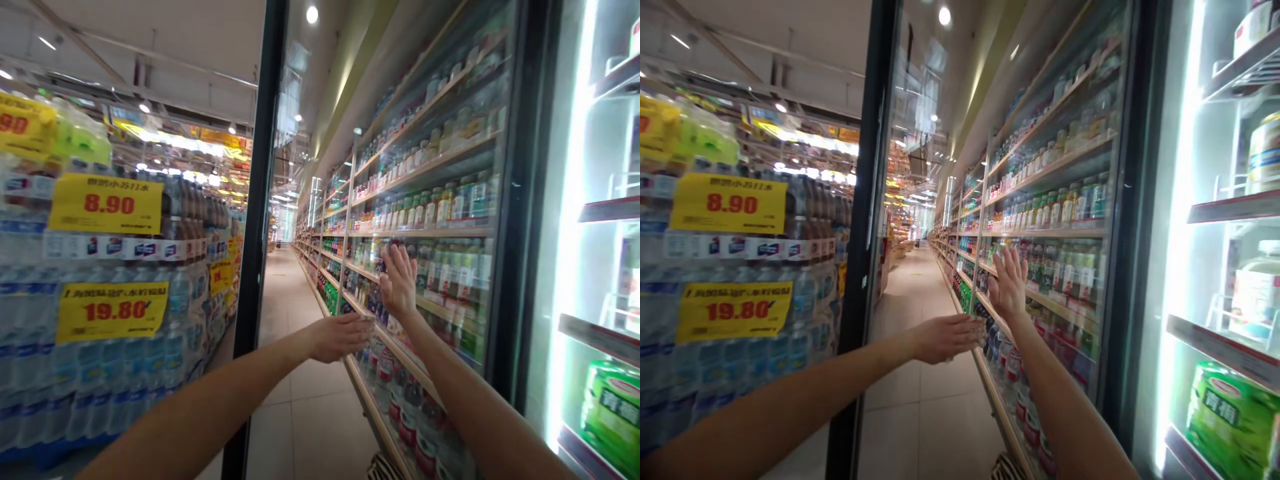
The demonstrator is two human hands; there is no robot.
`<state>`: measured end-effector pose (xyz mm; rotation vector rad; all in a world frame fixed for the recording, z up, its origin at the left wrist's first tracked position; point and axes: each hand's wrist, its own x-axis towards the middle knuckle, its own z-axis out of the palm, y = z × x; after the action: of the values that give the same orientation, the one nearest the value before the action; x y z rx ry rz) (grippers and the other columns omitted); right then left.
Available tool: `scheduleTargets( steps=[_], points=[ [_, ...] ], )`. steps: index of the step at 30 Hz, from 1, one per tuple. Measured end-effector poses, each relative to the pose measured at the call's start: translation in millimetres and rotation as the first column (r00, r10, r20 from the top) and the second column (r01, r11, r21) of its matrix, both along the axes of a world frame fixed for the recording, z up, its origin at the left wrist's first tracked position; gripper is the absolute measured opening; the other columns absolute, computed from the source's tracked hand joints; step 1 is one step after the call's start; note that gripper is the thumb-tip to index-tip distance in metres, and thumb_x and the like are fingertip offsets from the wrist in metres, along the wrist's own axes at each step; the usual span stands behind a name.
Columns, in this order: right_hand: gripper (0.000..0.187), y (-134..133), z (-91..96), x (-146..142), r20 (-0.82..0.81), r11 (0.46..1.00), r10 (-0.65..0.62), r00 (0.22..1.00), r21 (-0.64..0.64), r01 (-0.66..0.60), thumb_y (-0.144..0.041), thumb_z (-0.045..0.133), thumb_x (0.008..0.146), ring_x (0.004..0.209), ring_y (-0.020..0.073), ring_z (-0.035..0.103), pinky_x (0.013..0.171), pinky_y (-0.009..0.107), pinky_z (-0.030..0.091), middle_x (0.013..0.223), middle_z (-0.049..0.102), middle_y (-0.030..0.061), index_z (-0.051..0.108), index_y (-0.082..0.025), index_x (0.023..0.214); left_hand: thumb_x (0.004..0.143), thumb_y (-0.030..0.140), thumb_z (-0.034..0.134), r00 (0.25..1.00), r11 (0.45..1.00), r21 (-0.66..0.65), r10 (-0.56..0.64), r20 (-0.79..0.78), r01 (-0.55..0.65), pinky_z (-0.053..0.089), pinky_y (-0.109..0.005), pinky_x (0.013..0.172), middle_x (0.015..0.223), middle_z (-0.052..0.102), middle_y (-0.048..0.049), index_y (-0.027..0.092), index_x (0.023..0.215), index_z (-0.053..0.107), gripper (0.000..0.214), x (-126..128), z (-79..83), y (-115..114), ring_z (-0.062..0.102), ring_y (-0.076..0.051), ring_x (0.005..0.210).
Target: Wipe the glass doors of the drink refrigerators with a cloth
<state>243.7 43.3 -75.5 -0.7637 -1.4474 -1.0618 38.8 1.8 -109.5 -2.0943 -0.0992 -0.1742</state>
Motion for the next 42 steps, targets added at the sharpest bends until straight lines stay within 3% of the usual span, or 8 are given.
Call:
scheduleTargets(
  steps=[5, 13, 19, 25, 28, 31, 37, 42],
  points=[
    [0.051, 2.9, -0.4, 0.9, 0.004, 1.000, 0.004, 1.000, 0.013, -0.004, -0.033, 0.031, 0.087, 0.136, 0.0240, 0.021, 0.107, 0.048, 0.019, 0.143, 0.035, 0.0099, 0.036, -0.021, 0.136, 0.088, 0.022, 0.033, 0.902, 0.991, 0.031, 0.104, 0.418, -0.128, 0.018, -0.044, 0.112, 0.145, 0.031, -0.0081, 0.012, 0.135, 0.033, 0.048, 7.9, 46.6, 2.9, 0.019, -0.024, 0.137],
    [0.051, 0.5, -0.9, 0.7, 0.003, 1.000, -0.026, 1.000, -0.007, 0.026, -0.034, 0.030, 0.087, 0.137, 0.0230, 0.021, 0.108, 0.047, 0.019, 0.142, 0.037, 0.0110, 0.036, -0.020, 0.136, 0.085, 0.027, 0.039, 1.000, 1.000, 0.002, 0.006, 0.021, -0.006, 0.020, -0.037, 0.113, 0.141, 0.039, -0.0056, 0.013, 0.129, 0.044, 0.046, 0.6, 6.1, 2.2, 0.024, -0.021, 0.135],
    [0.051, 3.5, -1.8, -2.3, -0.011, 0.998, -0.050, 0.999, 0.036, 0.051, -0.032, 0.035, 0.087, 0.137, 0.0233, 0.020, 0.108, 0.047, 0.018, 0.142, 0.037, 0.0119, 0.035, -0.019, 0.137, 0.086, 0.020, 0.038, 0.843, 0.987, 0.054, 0.102, 0.528, -0.153, 0.018, -0.044, 0.112, 0.146, 0.029, -0.0091, 0.014, 0.137, 0.031, 0.052, -34.0, 42.0, -3.9, 0.012, -0.024, 0.138],
    [0.053, 2.1, -1.6, -3.3, -0.005, 0.997, -0.062, 0.998, 0.042, 0.063, -0.029, 0.036, 0.086, 0.136, 0.0236, 0.021, 0.108, 0.047, 0.018, 0.143, 0.036, 0.0110, 0.033, -0.019, 0.138, 0.086, 0.028, 0.037, 1.000, 1.000, -0.021, 0.011, -0.023, -0.012, 0.018, -0.036, 0.113, 0.145, 0.033, -0.0045, 0.014, 0.132, 0.040, 0.048, -68.6, -13.9, -12.7, 0.014, -0.020, 0.138],
    [0.052, 2.0, -1.9, -3.1, -0.013, 0.997, -0.063, 0.998, 0.034, 0.063, -0.029, 0.036, 0.086, 0.136, 0.0237, 0.021, 0.108, 0.047, 0.019, 0.143, 0.036, 0.0104, 0.034, -0.020, 0.137, 0.087, 0.024, 0.037, 0.964, 0.994, 0.046, 0.081, 0.252, -0.095, 0.018, -0.038, 0.113, 0.145, 0.032, -0.0064, 0.014, 0.135, 0.034, 0.049, -76.1, 9.2, -13.1, 0.012, -0.020, 0.138],
    [0.052, 2.5, -2.2, -2.6, -0.015, 0.998, -0.050, 0.999, 0.037, 0.051, -0.029, 0.036, 0.085, 0.136, 0.0246, 0.022, 0.108, 0.049, 0.019, 0.143, 0.035, 0.0100, 0.035, -0.020, 0.137, 0.086, 0.020, 0.040, 0.788, 0.972, 0.111, 0.100, 0.608, -0.208, 0.018, -0.044, 0.112, 0.146, 0.030, -0.0098, 0.015, 0.137, 0.031, 0.052, -81.0, 33.2, -13.3, 0.008, -0.023, 0.139],
    [0.053, 1.8, -2.8, -3.1, -0.009, 0.998, -0.057, 0.998, 0.023, 0.057, -0.029, 0.036, 0.086, 0.136, 0.0254, 0.022, 0.107, 0.050, 0.020, 0.144, 0.034, 0.0097, 0.032, -0.020, 0.138, 0.087, 0.027, 0.039, 0.965, 0.979, 0.161, 0.081, 0.248, -0.124, 0.019, -0.036, 0.113, 0.145, 0.033, -0.0039, 0.017, 0.134, 0.038, 0.048, -88.1, 2.1, -17.0, 0.014, -0.020, 0.138],
    [0.052, 1.7, -4.4, -5.5, -0.018, 0.996, -0.080, 0.997, 0.043, 0.081, -0.031, 0.036, 0.087, 0.136, 0.0255, 0.022, 0.107, 0.049, 0.020, 0.143, 0.035, 0.0116, 0.032, -0.019, 0.138, 0.086, 0.020, 0.040, 0.751, 0.951, 0.168, 0.091, 0.654, -0.261, 0.021, -0.043, 0.111, 0.144, 0.034, -0.0082, 0.016, 0.136, 0.033, 0.050, -81.3, 23.1, -13.5, 0.010, -0.023, 0.138]
  ],
)
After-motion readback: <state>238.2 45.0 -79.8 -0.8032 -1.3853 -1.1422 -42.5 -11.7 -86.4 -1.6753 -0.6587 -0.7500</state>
